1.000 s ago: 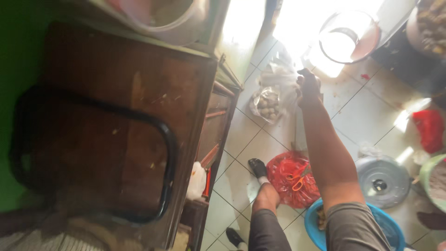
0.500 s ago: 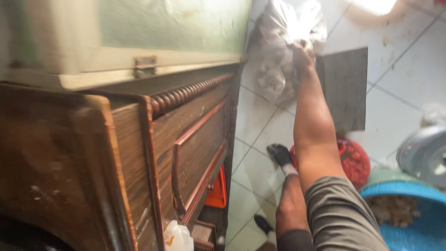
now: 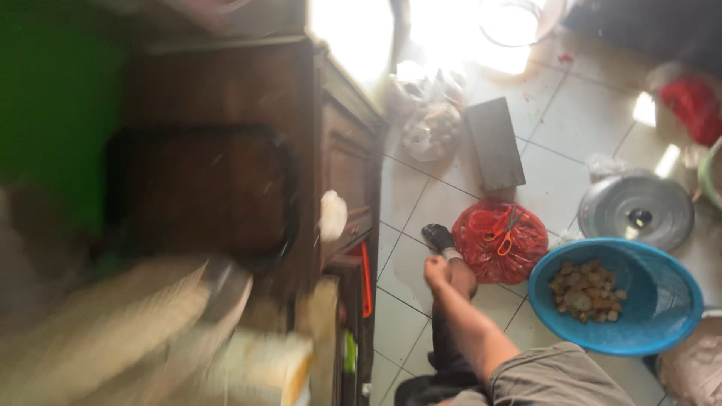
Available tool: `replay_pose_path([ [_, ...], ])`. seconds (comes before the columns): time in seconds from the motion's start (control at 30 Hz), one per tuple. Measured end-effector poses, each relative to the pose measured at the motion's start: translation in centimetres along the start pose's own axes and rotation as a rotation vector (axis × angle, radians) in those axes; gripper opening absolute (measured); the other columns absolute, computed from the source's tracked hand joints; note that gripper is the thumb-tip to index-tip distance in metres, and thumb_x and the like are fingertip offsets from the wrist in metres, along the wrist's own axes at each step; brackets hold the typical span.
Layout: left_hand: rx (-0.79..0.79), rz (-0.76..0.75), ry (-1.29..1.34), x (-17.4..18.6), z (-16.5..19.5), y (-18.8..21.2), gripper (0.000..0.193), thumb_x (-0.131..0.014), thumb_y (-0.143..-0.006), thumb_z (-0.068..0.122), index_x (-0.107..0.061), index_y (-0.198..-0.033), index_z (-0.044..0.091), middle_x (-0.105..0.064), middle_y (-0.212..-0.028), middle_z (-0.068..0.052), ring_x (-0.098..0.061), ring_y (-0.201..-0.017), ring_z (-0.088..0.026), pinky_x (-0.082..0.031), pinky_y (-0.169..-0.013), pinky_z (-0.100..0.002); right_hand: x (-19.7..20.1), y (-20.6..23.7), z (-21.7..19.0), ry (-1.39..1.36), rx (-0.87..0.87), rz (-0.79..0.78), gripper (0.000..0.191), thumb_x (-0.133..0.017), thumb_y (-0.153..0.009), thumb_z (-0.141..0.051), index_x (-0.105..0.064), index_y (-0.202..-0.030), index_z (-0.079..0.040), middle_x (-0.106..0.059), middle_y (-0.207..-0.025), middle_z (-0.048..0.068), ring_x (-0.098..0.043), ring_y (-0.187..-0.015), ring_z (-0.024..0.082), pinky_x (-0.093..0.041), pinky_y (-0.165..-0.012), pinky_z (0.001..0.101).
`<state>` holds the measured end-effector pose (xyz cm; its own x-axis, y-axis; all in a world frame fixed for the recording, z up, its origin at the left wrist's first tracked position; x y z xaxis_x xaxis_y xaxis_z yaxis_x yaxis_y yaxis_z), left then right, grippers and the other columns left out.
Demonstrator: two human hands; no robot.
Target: The person holds open a clear plastic bag and picks fried food pieces one at a time from a white plastic crate, placing them into the bag. They occasionally reposition the bag and continue filling it with pieces from the crate.
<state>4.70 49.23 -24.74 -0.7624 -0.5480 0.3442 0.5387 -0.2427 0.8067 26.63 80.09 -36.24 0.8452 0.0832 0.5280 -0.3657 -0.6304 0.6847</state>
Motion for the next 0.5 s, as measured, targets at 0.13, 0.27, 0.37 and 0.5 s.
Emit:
replay_pose_path([
  [0.13, -0.07, 0.096, 0.266, 9.4, -7.9, 6.6, 0.056, -0.07, -0.09, 0.016, -0.055, -0.144, 0.012, -0.068, -0.133, -0.014, -0.069, -0.113, -0.026, -0.052, -0.101, -0.038, -5.9, 20.1, 2.3, 0.102, 0.484, -0.585, 0.02, -0.068, -0.086, -0.016, -0.075, -0.103, -0.008, -0.077, -0.104, 0.011, -0.072, -0.099, 0.023, -0.056, -0.091, 0.0392],
  [0.27, -0.117, 0.246, 0.569, 17.4, -20.9, 11.6, 0.058, -0.07, -0.089, 0.015, -0.054, -0.145, 0.013, -0.068, -0.134, -0.014, -0.069, -0.114, -0.027, -0.052, -0.101, -0.039, -11.1, 38.2, 6.1, 0.542, 1.163, -0.971, 0.023, -0.068, -0.087, -0.02, -0.072, -0.106, -0.007, -0.075, -0.104, 0.013, -0.071, -0.1, 0.029, -0.056, -0.088, 0.0411],
  [0.37, -0.127, 0.361, 0.804, 21.6, -29.3, 14.7, 0.059, -0.071, -0.089, 0.015, -0.054, -0.146, 0.013, -0.067, -0.135, -0.014, -0.069, -0.114, -0.027, -0.052, -0.101, -0.039, -13.8, 46.5, 13.0, 0.914, 1.17, -1.198, 0.027, -0.067, -0.093, -0.028, -0.071, -0.111, -0.009, -0.075, -0.108, 0.012, -0.072, -0.101, 0.027, -0.056, -0.089, 0.0397],
  [0.5, -0.163, 0.55, 0.984, 26.4, -35.8, 18.2, 0.059, -0.072, -0.091, 0.014, -0.053, -0.147, 0.012, -0.066, -0.136, -0.015, -0.067, -0.118, -0.024, -0.051, -0.102, -0.038, -14.8, 55.9, 20.6, 1.293, 1.25, -1.529, 0.031, -0.067, -0.094, -0.033, -0.069, -0.114, -0.009, -0.075, -0.114, 0.011, -0.072, -0.107, 0.025, -0.056, -0.092, 0.0383],
])
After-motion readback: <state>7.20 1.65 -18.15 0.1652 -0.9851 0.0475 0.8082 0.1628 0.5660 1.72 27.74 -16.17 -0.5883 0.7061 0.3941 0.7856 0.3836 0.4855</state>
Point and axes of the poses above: each hand's wrist, its own y-axis away from the middle knuckle, its own x-axis out of the back of the hand, z = x × y, the point moved 8 cm from there along -y, towards the middle knuckle
